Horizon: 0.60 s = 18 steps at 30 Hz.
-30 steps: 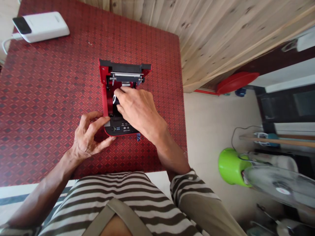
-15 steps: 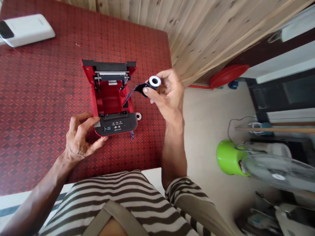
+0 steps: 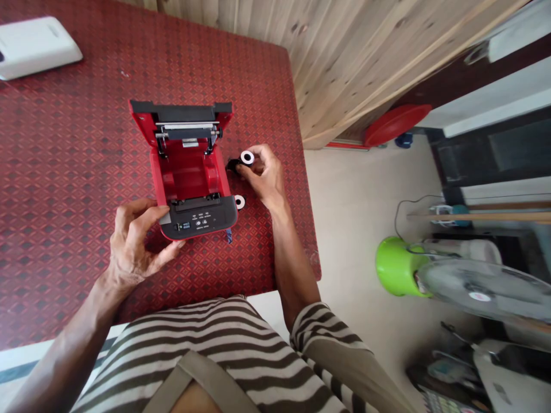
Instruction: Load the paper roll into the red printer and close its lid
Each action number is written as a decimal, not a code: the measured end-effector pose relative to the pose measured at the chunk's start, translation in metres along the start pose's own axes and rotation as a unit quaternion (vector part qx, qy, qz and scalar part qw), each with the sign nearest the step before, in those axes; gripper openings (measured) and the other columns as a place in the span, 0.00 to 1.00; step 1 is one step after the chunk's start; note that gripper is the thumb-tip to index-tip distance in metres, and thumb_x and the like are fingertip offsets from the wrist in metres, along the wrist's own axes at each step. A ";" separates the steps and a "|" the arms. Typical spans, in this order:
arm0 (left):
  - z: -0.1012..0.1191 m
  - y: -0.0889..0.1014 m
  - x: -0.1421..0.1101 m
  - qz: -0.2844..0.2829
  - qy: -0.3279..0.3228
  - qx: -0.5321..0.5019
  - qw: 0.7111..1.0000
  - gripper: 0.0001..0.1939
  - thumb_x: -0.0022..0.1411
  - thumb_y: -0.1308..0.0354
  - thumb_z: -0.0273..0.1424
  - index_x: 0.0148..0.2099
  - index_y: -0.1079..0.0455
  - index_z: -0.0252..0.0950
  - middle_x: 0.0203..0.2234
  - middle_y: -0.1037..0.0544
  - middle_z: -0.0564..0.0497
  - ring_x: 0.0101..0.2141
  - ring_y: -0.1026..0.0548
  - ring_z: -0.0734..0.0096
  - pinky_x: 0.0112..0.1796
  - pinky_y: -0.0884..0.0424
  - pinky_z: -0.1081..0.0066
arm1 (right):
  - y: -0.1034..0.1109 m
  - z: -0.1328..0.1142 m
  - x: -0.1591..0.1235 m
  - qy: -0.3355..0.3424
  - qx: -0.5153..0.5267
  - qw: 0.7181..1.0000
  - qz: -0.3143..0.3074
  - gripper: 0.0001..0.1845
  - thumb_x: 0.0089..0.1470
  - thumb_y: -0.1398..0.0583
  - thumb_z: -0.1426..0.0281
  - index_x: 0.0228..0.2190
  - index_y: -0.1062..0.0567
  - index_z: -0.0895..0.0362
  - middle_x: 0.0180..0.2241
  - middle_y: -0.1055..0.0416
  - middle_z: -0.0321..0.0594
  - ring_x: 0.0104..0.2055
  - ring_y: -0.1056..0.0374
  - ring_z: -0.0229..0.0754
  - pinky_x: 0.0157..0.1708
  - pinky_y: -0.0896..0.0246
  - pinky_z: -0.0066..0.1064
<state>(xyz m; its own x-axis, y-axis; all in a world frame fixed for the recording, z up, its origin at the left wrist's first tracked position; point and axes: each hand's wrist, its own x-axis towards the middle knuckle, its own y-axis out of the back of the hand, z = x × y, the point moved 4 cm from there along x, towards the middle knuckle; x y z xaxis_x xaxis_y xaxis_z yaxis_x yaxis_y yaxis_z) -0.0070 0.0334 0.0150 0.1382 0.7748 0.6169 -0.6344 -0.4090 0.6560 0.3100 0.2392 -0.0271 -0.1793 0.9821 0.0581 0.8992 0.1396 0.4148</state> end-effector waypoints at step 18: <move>-0.005 0.000 0.003 -0.005 -0.046 0.026 0.999 0.39 0.84 0.25 0.52 0.86 0.29 0.45 0.59 0.14 0.41 0.56 0.14 0.50 0.57 0.10 0.53 | 0.022 -0.035 -0.101 -0.050 -0.029 0.991 -0.118 0.25 0.62 0.23 0.63 0.59 0.09 0.51 0.53 0.06 0.44 0.49 0.13 0.50 0.51 0.17 0.44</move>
<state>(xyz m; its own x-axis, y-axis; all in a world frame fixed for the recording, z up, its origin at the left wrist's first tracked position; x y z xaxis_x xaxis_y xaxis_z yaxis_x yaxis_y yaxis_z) -0.0103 0.0380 0.0148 0.2157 0.7319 0.6464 -0.5926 -0.4280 0.6824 0.3333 0.1390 0.0080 -0.3385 0.9313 -0.1349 0.8125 0.3615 0.4573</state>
